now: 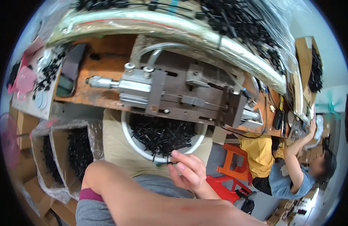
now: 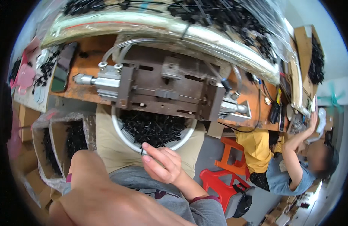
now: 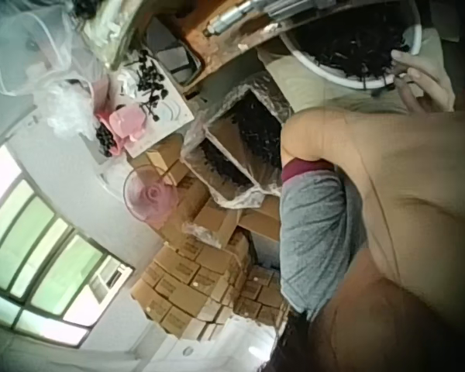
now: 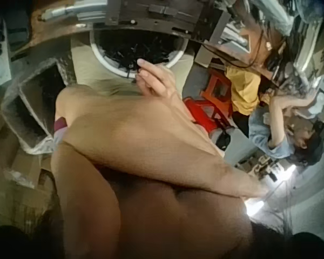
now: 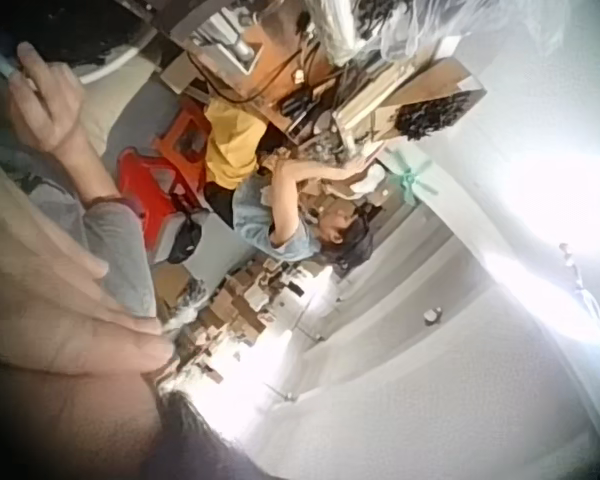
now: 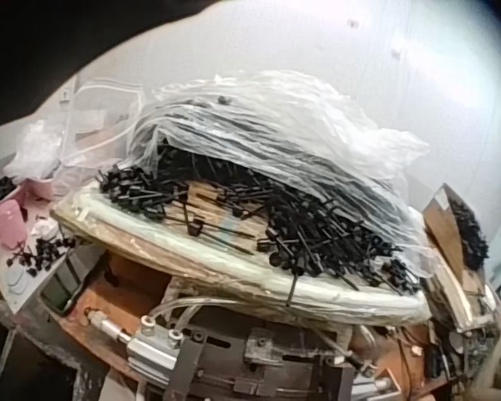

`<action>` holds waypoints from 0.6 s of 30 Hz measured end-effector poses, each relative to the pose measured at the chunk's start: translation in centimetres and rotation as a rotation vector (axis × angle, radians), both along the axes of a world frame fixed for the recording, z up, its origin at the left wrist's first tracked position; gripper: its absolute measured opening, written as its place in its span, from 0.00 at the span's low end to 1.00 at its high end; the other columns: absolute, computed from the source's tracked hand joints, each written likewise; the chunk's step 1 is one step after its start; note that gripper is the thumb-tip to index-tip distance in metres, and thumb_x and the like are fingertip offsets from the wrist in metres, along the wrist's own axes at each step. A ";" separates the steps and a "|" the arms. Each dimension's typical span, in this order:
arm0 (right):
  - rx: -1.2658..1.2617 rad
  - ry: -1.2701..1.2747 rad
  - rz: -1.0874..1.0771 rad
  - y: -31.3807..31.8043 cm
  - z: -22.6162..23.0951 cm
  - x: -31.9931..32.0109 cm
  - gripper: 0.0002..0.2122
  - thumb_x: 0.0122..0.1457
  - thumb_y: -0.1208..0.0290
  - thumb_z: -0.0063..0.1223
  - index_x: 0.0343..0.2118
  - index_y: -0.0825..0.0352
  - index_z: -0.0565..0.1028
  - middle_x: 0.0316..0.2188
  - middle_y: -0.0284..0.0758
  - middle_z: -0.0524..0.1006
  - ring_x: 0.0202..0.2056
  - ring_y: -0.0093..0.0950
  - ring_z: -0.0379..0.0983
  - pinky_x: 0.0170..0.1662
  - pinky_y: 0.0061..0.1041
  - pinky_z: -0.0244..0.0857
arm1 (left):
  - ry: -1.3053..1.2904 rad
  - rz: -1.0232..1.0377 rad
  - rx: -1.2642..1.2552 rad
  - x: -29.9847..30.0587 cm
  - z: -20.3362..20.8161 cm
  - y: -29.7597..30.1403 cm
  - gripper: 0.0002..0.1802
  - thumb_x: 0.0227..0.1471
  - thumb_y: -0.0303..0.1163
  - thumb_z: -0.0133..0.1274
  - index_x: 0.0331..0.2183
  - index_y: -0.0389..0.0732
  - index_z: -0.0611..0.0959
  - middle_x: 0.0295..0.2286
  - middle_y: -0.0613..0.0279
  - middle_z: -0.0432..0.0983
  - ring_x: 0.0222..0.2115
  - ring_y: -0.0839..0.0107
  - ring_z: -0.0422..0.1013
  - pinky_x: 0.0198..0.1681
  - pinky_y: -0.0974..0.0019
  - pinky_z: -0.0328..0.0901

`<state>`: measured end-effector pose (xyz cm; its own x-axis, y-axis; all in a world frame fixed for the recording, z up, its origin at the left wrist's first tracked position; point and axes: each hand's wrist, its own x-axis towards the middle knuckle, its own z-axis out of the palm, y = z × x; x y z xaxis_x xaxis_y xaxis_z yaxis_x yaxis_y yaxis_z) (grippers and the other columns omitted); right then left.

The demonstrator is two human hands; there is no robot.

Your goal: Assemble black plastic components using a pneumatic jig.

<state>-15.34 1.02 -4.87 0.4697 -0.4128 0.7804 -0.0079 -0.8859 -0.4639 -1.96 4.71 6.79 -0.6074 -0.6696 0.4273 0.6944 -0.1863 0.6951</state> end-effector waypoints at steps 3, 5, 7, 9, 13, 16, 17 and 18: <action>0.022 -0.020 0.025 -0.3 0.3 0.2 0.21 0.43 0.86 0.63 0.43 0.72 0.71 0.42 0.55 0.77 0.21 0.30 0.73 0.22 0.22 0.67 | -0.027 -0.010 0.013 0.7 -0.1 0.2 0.06 0.59 0.27 0.51 0.40 0.42 0.76 0.37 0.59 0.73 0.40 0.67 0.72 0.59 0.58 0.54; -0.011 0.006 0.021 -0.4 0.4 0.1 0.19 0.44 0.84 0.62 0.42 0.72 0.73 0.43 0.56 0.77 0.20 0.29 0.72 0.21 0.22 0.66 | -0.045 -0.007 0.023 1.3 -0.6 0.0 0.06 0.59 0.27 0.51 0.40 0.42 0.76 0.37 0.59 0.73 0.40 0.67 0.73 0.59 0.58 0.53; -0.005 -0.046 0.030 -0.4 -0.3 0.0 0.20 0.45 0.85 0.61 0.44 0.72 0.72 0.45 0.56 0.76 0.21 0.29 0.72 0.22 0.22 0.66 | -0.059 -0.020 0.041 1.6 -1.0 -0.3 0.07 0.58 0.27 0.51 0.40 0.42 0.76 0.37 0.59 0.74 0.41 0.67 0.73 0.60 0.58 0.53; 0.021 0.063 0.015 -0.2 0.5 -1.0 0.28 0.44 0.86 0.63 0.50 0.69 0.65 0.47 0.55 0.74 0.24 0.34 0.76 0.24 0.26 0.72 | -0.061 -0.035 0.054 1.7 -1.3 -0.9 0.07 0.58 0.26 0.52 0.40 0.43 0.76 0.37 0.59 0.74 0.41 0.67 0.73 0.60 0.58 0.52; -0.003 -0.098 -0.009 -0.3 -0.2 -0.2 0.23 0.46 0.85 0.62 0.47 0.70 0.70 0.45 0.57 0.75 0.21 0.29 0.72 0.22 0.23 0.67 | -0.072 -0.013 0.076 2.0 -1.4 -0.9 0.07 0.58 0.26 0.52 0.40 0.44 0.76 0.37 0.60 0.74 0.41 0.67 0.73 0.61 0.57 0.52; 0.013 -0.094 -0.003 -0.3 -0.1 -0.2 0.23 0.46 0.86 0.63 0.46 0.70 0.69 0.45 0.57 0.75 0.21 0.29 0.73 0.22 0.23 0.68 | -0.067 0.006 0.092 2.1 -1.3 -0.8 0.08 0.58 0.26 0.53 0.40 0.44 0.76 0.37 0.60 0.75 0.41 0.67 0.74 0.62 0.56 0.51; 0.011 -0.097 -0.004 -0.3 -0.1 -0.1 0.23 0.45 0.86 0.63 0.46 0.70 0.69 0.45 0.57 0.75 0.21 0.29 0.73 0.22 0.23 0.68 | -0.066 0.009 0.099 2.1 -1.4 -0.8 0.08 0.58 0.26 0.53 0.40 0.44 0.76 0.37 0.60 0.75 0.41 0.67 0.74 0.63 0.56 0.51; 0.010 -0.099 -0.005 -0.3 -0.1 0.0 0.23 0.45 0.86 0.63 0.46 0.70 0.69 0.45 0.56 0.75 0.21 0.29 0.73 0.22 0.23 0.68 | -0.066 0.010 0.097 2.2 -1.4 -0.7 0.08 0.58 0.26 0.53 0.40 0.45 0.76 0.37 0.60 0.75 0.41 0.67 0.74 0.63 0.56 0.51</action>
<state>-15.39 0.74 -5.00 0.3882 -0.4230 0.8188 0.0338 -0.8813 -0.4713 0.23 3.97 5.44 -0.6250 -0.7124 0.3192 0.6497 -0.2481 0.7186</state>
